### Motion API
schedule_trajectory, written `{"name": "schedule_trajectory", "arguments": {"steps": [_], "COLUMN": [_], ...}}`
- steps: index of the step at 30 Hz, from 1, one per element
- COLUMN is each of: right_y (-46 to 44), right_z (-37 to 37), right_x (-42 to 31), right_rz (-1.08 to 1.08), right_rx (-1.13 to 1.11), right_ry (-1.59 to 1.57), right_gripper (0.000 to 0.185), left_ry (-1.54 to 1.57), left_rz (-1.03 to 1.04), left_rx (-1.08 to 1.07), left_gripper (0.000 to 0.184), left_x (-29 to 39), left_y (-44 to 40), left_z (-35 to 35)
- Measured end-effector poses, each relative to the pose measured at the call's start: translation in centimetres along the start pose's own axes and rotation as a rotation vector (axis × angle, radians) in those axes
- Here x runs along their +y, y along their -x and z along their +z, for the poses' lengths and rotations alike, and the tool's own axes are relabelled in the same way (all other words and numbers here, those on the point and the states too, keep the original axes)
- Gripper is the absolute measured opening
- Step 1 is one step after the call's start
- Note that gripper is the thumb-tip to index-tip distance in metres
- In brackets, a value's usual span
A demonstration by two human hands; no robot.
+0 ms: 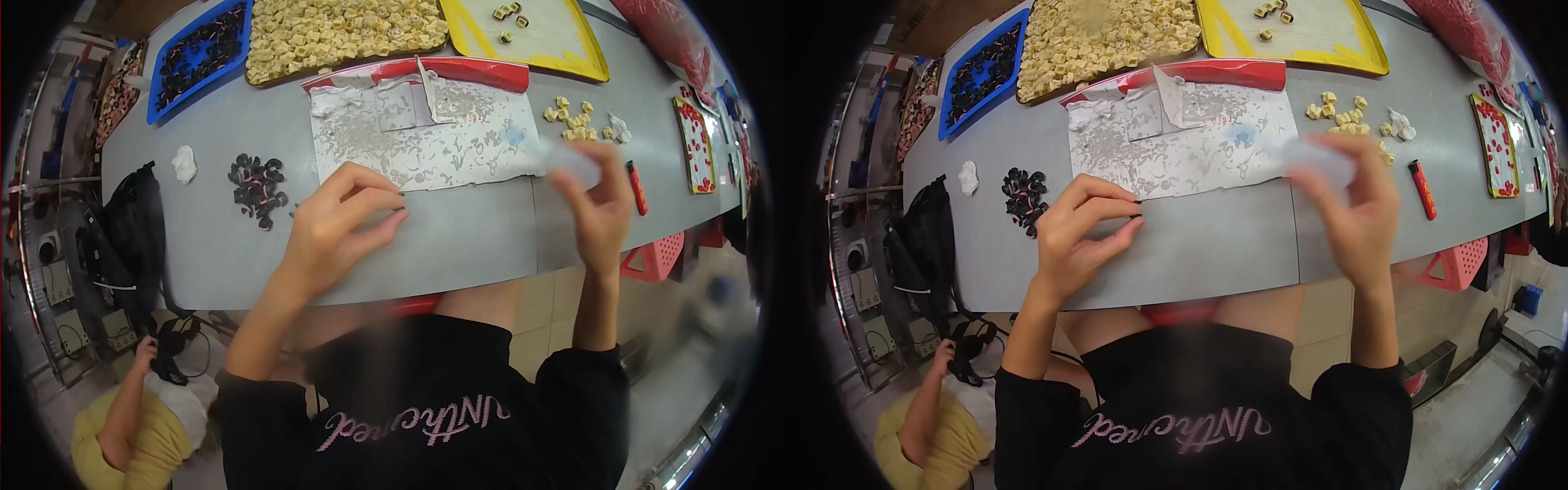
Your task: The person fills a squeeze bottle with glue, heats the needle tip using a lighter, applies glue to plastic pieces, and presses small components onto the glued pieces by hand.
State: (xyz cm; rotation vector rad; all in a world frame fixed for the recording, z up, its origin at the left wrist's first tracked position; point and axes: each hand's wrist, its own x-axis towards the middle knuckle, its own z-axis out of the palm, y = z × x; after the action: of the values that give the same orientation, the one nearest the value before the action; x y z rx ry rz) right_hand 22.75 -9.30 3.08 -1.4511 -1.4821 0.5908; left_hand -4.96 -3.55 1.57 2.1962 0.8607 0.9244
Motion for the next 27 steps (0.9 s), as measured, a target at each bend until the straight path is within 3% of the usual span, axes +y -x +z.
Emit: {"name": "schedule_trajectory", "arguments": {"steps": [1,2,6,12,16,20,23,25,27], "right_y": [0.3,0.2,-0.2,-0.9,-0.2,-2.7,-4.4,-4.7,-5.0], "right_z": [-0.1,0.0,-2.1,-1.9,0.2,0.0,1.7,3.7,4.6], "right_x": [-0.1,-0.1,1.3,-0.5,0.9,-0.2,-0.2,-0.2,0.5], "right_rz": [-0.047,-0.162,-0.022,-0.013,-0.014,-0.036,0.101,0.142,0.106], "right_rx": [-0.135,-0.055,0.341,0.515,-0.034,0.193,0.114,-0.002,-0.149], "right_ry": [0.105,0.034,-0.373,-0.688,-0.478,-0.567,-0.647,-0.527,-0.508], "right_gripper": [0.025,0.025,0.024,0.03,0.029,0.027,0.022,0.016,0.016], "left_ry": [-0.003,-0.006,0.061,0.191,0.274,0.34,0.381,0.408,0.433], "left_rz": [0.009,0.019,-0.008,-0.037,-0.037,-0.071,-0.083,-0.122,-0.162], "left_rx": [0.01,0.02,0.075,0.067,0.066,0.026,0.008,0.029,0.079], "left_gripper": [0.021,0.019,0.018,0.017,0.017,0.022,0.023,0.028,0.034], "left_x": [0.0,0.0,0.0,0.1,-0.2,-0.4,-0.7,-1.0,-1.3], "left_y": [-0.2,-0.3,-0.3,-0.4,-1.0,-1.5,-2.0,-2.2,-2.3], "left_z": [-0.2,-0.4,-0.8,-1.2,-1.2,-1.2,-1.0,-0.7,-0.3]}}
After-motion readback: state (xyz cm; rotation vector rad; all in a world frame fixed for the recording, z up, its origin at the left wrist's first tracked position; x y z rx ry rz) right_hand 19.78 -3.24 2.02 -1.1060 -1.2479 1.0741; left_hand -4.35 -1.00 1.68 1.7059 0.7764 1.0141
